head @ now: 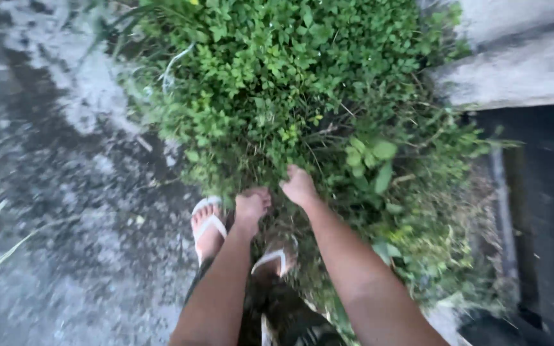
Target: The person is removing weeds and grass from a metal drainage grate in an outdoor concrete area.
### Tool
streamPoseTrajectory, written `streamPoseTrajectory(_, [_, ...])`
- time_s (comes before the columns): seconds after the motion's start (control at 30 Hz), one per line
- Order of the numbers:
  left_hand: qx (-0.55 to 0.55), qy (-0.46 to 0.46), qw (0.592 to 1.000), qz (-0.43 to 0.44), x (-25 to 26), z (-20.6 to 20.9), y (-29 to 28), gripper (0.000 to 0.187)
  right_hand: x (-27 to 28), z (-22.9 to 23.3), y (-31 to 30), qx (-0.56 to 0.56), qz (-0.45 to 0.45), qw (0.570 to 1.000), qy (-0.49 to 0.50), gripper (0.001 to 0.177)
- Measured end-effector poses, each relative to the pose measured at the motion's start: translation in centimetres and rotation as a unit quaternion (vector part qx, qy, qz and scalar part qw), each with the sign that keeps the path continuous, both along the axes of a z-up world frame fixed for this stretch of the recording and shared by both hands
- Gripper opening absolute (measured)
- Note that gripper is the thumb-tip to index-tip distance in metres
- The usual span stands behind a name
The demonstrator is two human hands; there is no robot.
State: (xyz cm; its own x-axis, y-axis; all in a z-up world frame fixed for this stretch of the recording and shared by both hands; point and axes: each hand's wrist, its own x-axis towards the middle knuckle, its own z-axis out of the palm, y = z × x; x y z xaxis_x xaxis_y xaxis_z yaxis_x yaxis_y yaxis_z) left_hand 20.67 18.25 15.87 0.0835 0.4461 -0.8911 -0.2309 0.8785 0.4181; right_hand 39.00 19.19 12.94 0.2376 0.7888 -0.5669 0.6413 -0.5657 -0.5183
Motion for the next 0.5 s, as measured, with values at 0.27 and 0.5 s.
streamPoseTrajectory(0.27, [-0.086, 0.006, 0.990, -0.111, 4.2, -7.7, 3.2, 0.036, 0.8, -4.1, -0.4, -0.265, 0.041, 0.949, -0.167, 0.107])
streamPoseTrajectory(0.5, [-0.021, 0.006, 0.986, -0.167, 6.8, -9.4, 1.5, 0.068, -0.8, -6.2, -1.2, -0.288, 0.046, 0.947, -0.135, 0.045])
